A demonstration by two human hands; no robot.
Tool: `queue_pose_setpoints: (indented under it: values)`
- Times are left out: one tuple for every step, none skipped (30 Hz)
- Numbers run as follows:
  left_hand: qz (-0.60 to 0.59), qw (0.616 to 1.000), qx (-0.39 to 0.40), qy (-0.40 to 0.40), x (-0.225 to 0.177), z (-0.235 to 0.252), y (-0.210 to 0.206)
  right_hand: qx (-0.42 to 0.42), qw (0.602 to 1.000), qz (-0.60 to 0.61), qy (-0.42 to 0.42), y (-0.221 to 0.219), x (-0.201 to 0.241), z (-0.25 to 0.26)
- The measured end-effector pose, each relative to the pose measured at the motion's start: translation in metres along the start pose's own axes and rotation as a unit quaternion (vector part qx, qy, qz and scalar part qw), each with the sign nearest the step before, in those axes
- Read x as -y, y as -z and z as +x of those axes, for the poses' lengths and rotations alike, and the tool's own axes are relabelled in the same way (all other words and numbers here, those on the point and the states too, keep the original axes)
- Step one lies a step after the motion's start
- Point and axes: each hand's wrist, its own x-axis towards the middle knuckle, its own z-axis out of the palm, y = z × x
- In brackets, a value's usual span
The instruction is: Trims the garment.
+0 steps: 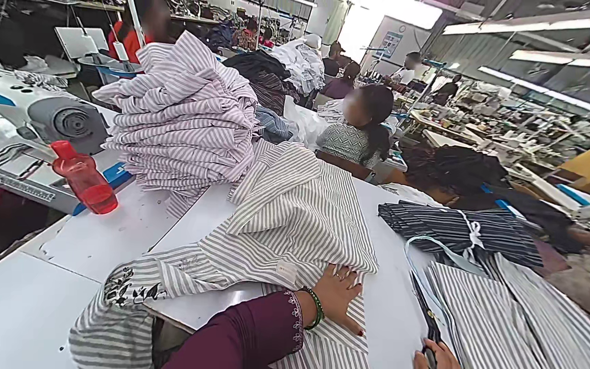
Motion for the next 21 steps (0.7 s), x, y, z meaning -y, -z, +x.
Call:
queue_pose_setpoints:
  values:
    - [0.006,1.000,0.001,0.005,-0.001,0.001,0.000,0.008,1.000,-0.007,0.006,0.001,0.000,0.001]
    - [0.011,1.000,0.001,0.011,-0.003,0.001,0.000,0.016,1.000,-0.020,0.017,0.001,-0.001,0.001]
    - [0.015,1.000,0.001,0.017,-0.005,0.002,-0.001,0.026,0.998,-0.039,0.034,0.002,-0.001,0.001]
    - [0.020,1.000,-0.002,0.022,-0.007,0.002,-0.001,0.043,0.996,-0.054,0.047,0.005,-0.001,0.001]
    - [0.024,0.999,-0.004,0.028,-0.010,0.003,-0.003,0.063,0.994,-0.061,0.059,0.008,-0.004,0.001]
    - [0.029,0.999,-0.007,0.034,-0.012,0.004,-0.005,0.081,0.992,-0.061,0.072,0.011,-0.009,0.001]
    - [0.033,0.999,-0.013,0.040,-0.015,0.005,-0.007,0.094,0.990,-0.057,0.085,0.013,-0.015,0.001]
    - [0.036,0.998,-0.019,0.046,-0.017,0.007,-0.008,0.098,0.989,-0.050,0.097,0.014,-0.021,0.003]
    - [0.037,0.998,-0.024,0.054,-0.020,0.008,-0.010,0.093,0.989,-0.042,0.109,0.014,-0.027,0.003]
    - [0.035,0.997,-0.027,0.064,-0.024,0.008,-0.013,0.085,0.989,-0.031,0.120,0.012,-0.033,0.001]
    - [0.034,0.996,-0.033,0.073,-0.028,0.007,-0.015,0.074,0.988,-0.021,0.130,0.010,-0.037,0.000]
    - [0.035,0.995,-0.037,0.084,-0.032,0.007,-0.017,0.067,0.989,-0.014,0.134,0.008,-0.040,0.000]
    - [0.038,0.994,-0.037,0.096,-0.036,0.008,-0.018,0.061,0.989,-0.012,0.134,0.007,-0.041,0.000]
    - [0.041,0.993,-0.035,0.108,-0.042,0.007,-0.020,0.062,0.990,-0.009,0.129,0.007,-0.041,0.000]
    - [0.041,0.992,-0.035,0.118,-0.046,0.005,-0.022,0.058,0.990,-0.009,0.129,0.006,-0.042,0.000]
    - [0.039,0.991,-0.036,0.125,-0.050,0.003,-0.024,0.050,0.989,-0.008,0.136,0.004,-0.042,0.001]
    - [0.039,0.990,-0.039,0.130,-0.052,0.002,-0.026,0.048,0.989,-0.001,0.139,0.004,-0.042,0.001]
    - [0.041,0.989,-0.043,0.133,-0.053,0.000,-0.028,0.050,0.989,0.004,0.139,0.004,-0.042,0.002]
    - [0.043,0.989,-0.046,0.135,-0.054,-0.001,-0.029,0.055,0.989,0.005,0.138,0.004,-0.042,0.002]
    - [0.043,0.989,-0.049,0.136,-0.054,-0.002,-0.029,0.058,0.989,0.007,0.137,0.005,-0.042,0.003]
    - [0.041,0.989,-0.050,0.135,-0.054,-0.003,-0.030,0.059,0.989,0.008,0.137,0.005,-0.042,0.003]
